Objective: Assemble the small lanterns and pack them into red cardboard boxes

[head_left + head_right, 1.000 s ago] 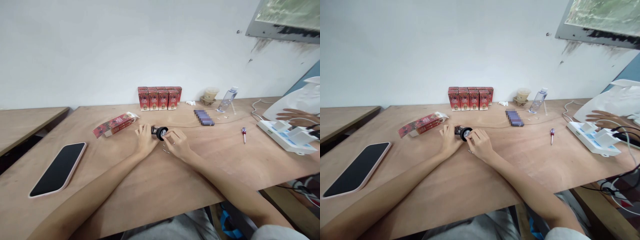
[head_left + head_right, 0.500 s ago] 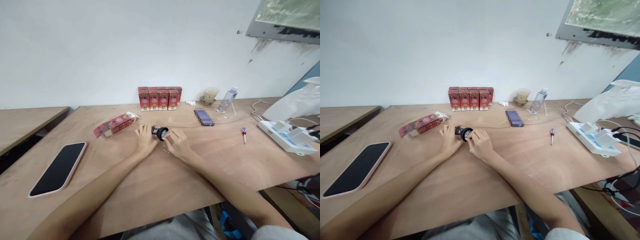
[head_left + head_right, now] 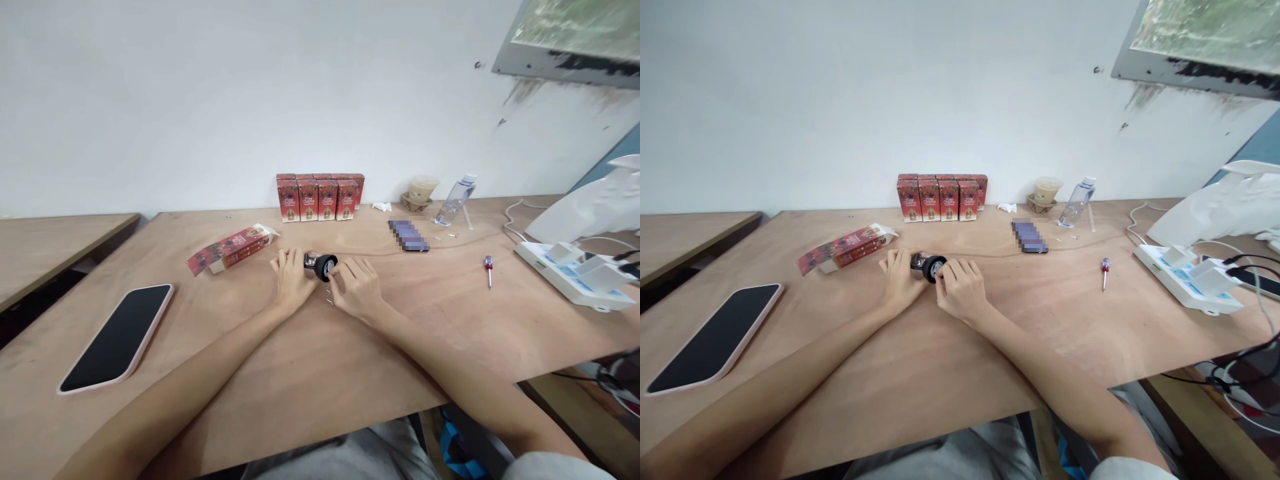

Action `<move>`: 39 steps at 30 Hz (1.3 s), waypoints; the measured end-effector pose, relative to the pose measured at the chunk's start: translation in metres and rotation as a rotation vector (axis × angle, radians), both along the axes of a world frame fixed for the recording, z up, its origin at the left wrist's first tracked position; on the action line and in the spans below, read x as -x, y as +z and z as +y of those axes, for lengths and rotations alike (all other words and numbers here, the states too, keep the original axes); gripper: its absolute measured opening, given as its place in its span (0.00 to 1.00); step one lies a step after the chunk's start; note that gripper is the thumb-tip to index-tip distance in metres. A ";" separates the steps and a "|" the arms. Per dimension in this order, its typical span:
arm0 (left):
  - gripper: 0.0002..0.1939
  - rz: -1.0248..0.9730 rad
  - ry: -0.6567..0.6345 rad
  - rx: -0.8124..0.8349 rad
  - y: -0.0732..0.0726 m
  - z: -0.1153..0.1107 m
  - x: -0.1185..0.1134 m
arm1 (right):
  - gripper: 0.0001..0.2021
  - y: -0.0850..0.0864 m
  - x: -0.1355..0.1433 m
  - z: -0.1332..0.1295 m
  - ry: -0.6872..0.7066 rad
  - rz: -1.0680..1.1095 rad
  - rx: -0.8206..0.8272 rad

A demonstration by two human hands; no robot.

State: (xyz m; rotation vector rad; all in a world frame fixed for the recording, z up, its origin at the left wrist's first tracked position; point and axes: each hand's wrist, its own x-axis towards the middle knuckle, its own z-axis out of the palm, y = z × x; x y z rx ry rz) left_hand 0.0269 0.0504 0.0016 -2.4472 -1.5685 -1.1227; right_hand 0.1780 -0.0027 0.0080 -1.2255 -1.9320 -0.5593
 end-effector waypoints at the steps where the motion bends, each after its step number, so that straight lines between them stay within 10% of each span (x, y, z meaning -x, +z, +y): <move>1: 0.19 0.001 0.000 -0.002 0.000 0.000 0.000 | 0.05 0.000 0.000 0.000 -0.002 -0.003 0.003; 39: 0.18 0.026 0.007 -0.021 0.000 -0.001 0.000 | 0.05 0.000 0.002 0.000 0.006 0.002 -0.103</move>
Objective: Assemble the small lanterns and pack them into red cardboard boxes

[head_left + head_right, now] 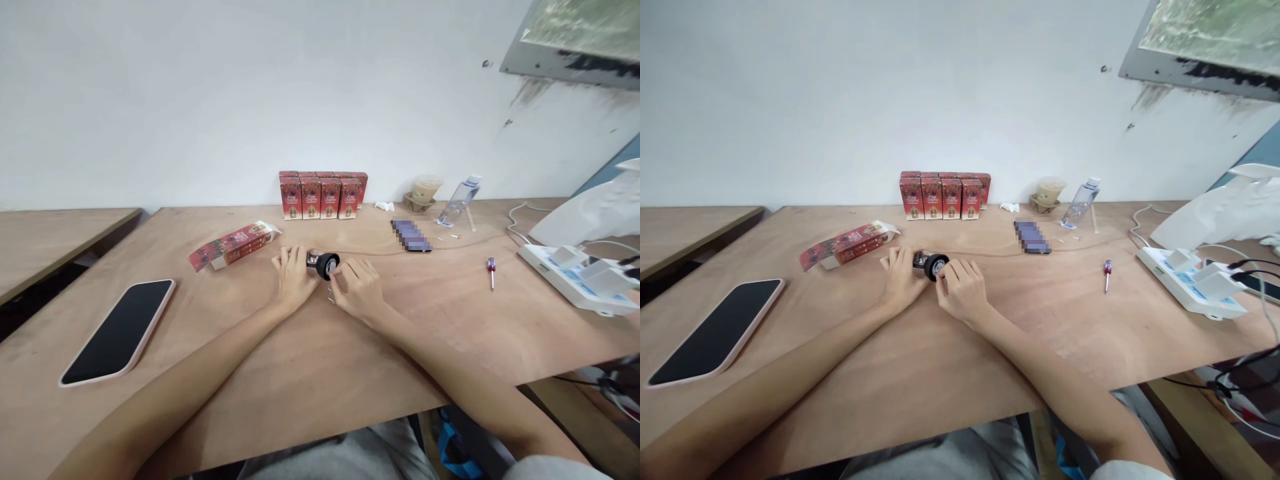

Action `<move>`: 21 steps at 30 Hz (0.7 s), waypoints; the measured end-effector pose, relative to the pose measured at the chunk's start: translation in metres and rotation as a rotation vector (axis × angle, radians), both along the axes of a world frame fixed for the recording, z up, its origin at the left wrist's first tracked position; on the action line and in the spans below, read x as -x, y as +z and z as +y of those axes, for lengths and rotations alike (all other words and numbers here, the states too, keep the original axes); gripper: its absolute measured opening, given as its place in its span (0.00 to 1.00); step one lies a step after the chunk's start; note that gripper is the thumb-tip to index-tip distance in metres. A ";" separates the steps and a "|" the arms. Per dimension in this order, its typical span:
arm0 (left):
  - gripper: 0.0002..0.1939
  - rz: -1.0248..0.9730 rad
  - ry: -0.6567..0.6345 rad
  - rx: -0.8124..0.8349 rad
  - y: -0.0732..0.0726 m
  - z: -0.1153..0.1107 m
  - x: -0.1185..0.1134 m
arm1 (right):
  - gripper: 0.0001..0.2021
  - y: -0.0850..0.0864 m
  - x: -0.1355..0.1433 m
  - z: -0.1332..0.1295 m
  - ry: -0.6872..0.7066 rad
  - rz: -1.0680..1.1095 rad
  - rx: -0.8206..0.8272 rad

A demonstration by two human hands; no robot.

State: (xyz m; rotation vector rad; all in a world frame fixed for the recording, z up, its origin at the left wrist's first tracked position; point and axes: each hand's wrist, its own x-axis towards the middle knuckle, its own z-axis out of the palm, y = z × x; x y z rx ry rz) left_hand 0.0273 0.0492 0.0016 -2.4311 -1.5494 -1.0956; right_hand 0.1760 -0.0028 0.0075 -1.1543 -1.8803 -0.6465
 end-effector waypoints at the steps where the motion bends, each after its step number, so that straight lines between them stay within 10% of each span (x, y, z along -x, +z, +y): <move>1: 0.18 -0.002 -0.003 -0.001 0.000 0.000 0.000 | 0.05 0.000 0.000 0.000 0.003 0.001 0.001; 21: 0.19 0.001 -0.020 -0.011 -0.001 0.001 0.000 | 0.04 0.000 -0.003 0.001 0.050 0.031 0.029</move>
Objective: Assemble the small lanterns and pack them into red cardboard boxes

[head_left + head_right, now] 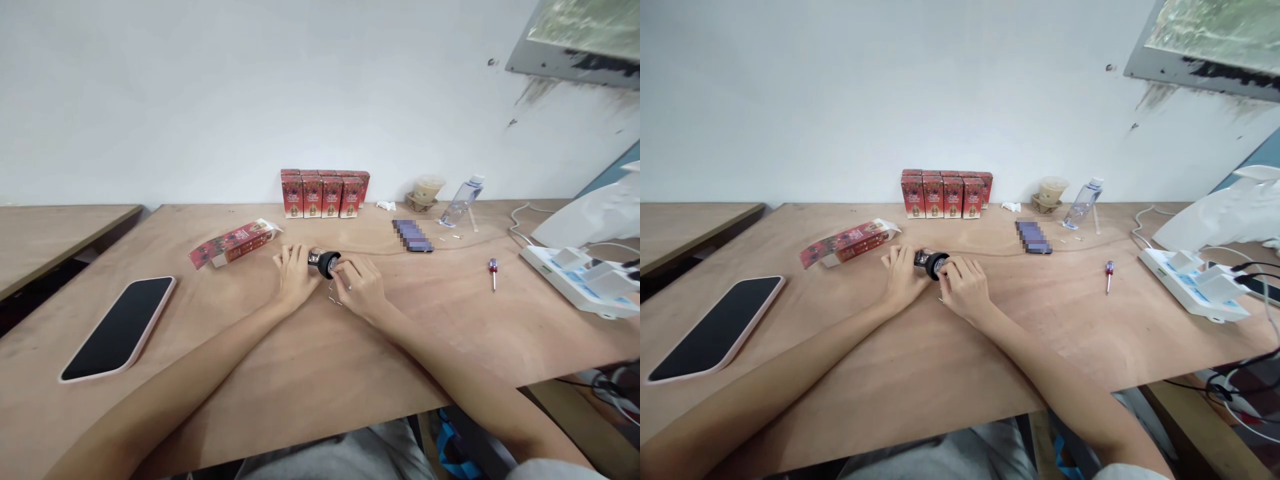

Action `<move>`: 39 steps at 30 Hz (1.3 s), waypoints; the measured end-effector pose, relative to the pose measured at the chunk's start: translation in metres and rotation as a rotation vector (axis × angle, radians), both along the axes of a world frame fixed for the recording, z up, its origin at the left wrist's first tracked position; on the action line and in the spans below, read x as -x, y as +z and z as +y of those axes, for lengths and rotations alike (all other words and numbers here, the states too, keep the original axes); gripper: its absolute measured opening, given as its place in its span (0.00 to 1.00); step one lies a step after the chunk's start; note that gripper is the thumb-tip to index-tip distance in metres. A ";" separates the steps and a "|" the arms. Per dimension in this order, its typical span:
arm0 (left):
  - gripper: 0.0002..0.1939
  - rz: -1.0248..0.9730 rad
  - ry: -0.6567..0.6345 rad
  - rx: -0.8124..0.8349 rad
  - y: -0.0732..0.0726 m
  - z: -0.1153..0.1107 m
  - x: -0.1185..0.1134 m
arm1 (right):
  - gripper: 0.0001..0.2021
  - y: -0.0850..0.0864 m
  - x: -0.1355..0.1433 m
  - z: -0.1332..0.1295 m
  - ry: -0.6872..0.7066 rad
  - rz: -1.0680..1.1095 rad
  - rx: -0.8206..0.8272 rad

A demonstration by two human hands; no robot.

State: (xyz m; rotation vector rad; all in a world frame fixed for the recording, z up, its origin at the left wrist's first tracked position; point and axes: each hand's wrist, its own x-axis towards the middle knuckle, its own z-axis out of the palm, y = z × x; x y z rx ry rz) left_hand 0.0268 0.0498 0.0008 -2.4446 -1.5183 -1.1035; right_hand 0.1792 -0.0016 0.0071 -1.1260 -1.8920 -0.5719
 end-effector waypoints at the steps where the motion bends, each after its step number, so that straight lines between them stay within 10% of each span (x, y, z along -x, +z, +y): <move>1: 0.19 0.000 -0.002 -0.002 0.000 0.000 0.000 | 0.04 0.000 -0.001 0.000 0.009 0.006 -0.001; 39: 0.19 0.029 0.028 0.024 0.001 -0.001 0.000 | 0.08 -0.013 0.001 0.005 0.057 0.012 0.040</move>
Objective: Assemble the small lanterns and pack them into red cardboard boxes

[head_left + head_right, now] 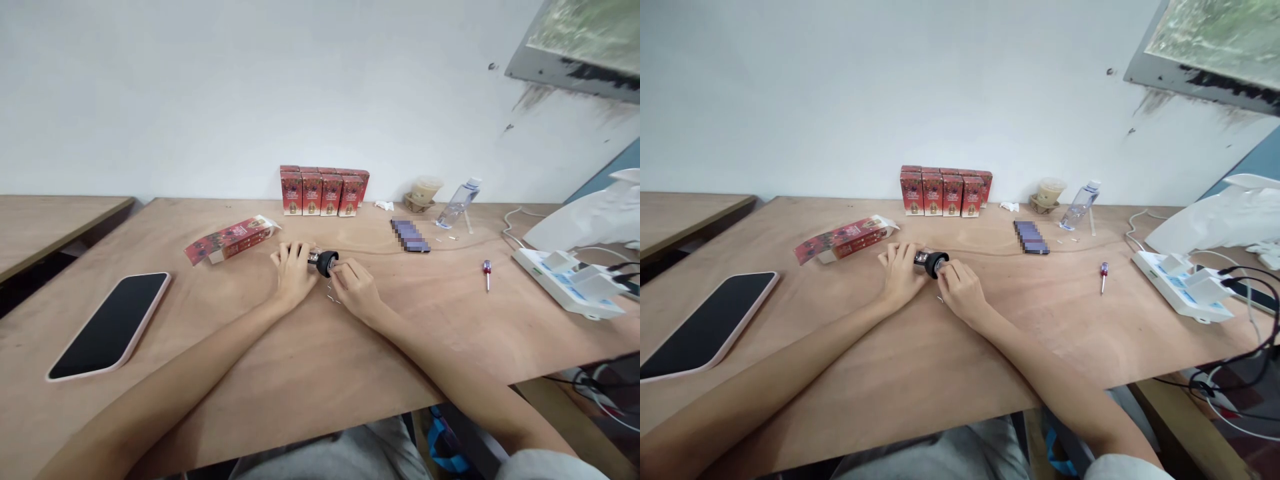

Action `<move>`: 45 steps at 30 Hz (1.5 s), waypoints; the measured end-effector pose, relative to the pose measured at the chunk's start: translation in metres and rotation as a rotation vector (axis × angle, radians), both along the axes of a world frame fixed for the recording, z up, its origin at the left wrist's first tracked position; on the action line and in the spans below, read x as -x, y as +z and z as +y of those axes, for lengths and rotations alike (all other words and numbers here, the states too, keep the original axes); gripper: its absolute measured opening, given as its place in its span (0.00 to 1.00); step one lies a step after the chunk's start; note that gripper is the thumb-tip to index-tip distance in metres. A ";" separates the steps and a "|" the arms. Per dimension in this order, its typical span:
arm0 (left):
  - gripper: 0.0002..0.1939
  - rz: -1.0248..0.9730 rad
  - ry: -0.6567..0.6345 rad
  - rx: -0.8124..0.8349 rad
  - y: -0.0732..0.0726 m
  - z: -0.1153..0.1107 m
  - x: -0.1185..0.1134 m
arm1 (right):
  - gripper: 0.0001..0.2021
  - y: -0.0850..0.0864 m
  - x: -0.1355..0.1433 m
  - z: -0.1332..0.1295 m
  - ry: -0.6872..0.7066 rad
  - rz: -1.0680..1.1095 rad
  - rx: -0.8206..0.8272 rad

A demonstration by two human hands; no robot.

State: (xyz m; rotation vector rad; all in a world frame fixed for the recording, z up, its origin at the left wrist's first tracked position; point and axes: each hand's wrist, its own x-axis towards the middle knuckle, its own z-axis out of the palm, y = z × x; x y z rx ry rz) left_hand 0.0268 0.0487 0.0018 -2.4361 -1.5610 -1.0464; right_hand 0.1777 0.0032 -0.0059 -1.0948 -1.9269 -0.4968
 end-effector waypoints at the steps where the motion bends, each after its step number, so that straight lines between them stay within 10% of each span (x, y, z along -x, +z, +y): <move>1: 0.19 0.000 0.000 0.002 0.000 0.000 0.000 | 0.08 0.000 0.000 0.000 0.006 0.002 0.006; 15: 0.22 -0.019 -0.012 -0.039 0.000 0.002 0.001 | 0.04 0.001 -0.003 0.006 0.132 0.436 0.141; 23: 0.19 -0.054 -0.099 -0.073 0.000 0.002 0.004 | 0.21 -0.003 -0.009 0.020 0.546 0.886 0.698; 29: 0.18 -0.101 -0.191 -0.128 -0.005 0.005 0.005 | 0.20 -0.002 -0.013 0.023 0.577 1.012 0.815; 34: 0.17 -0.232 -0.099 -0.046 -0.004 0.009 0.004 | 0.25 0.009 -0.034 0.029 0.566 0.782 0.838; 45: 0.20 -0.548 -0.094 0.095 -0.010 0.023 0.004 | 0.12 0.041 -0.047 0.014 -0.037 -0.381 0.892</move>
